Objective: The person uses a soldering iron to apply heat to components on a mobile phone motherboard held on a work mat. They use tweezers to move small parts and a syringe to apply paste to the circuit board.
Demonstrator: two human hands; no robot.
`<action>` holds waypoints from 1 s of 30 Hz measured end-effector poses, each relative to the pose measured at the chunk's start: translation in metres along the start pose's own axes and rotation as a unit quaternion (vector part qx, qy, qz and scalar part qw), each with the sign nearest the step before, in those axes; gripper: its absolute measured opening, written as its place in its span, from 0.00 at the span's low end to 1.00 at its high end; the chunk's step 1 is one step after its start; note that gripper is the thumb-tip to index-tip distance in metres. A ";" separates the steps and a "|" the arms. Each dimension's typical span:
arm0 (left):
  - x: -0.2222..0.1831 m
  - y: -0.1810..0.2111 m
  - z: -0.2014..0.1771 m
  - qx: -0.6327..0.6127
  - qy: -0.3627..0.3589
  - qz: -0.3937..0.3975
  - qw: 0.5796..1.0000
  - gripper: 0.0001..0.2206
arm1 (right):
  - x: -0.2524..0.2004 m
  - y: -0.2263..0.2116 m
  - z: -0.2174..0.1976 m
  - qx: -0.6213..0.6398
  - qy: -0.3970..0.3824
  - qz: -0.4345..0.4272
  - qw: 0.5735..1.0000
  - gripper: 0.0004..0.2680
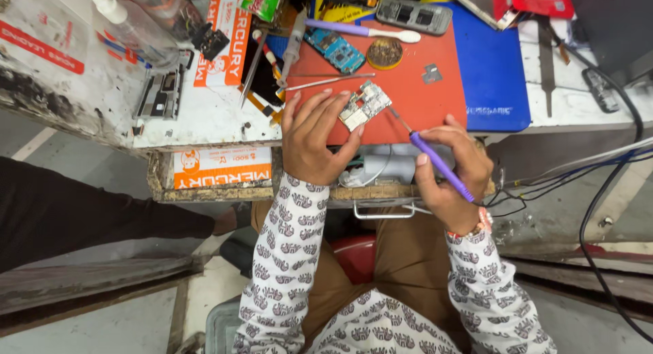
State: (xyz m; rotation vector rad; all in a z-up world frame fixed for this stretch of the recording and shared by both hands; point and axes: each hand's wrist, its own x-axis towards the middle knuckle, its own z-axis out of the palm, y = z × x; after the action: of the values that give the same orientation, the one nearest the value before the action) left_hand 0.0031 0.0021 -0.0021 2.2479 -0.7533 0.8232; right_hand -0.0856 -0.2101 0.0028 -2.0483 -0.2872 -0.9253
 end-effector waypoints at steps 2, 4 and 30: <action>-0.002 0.000 0.000 0.002 -0.001 0.003 1.000 0.22 | -0.001 -0.001 0.000 0.004 0.008 0.011 1.000 0.07; 0.000 0.000 -0.002 0.007 -0.005 0.005 1.000 0.22 | -0.001 -0.002 0.002 0.029 0.021 0.018 0.999 0.07; -0.001 0.002 -0.001 0.008 -0.022 -0.008 1.000 0.21 | -0.005 0.004 0.002 0.009 0.009 0.026 1.000 0.07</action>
State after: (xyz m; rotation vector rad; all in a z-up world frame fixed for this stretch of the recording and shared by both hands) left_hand 0.0010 0.0021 -0.0013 2.2905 -0.7510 0.7776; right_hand -0.0863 -0.2107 -0.0040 -2.0208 -0.2293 -0.9058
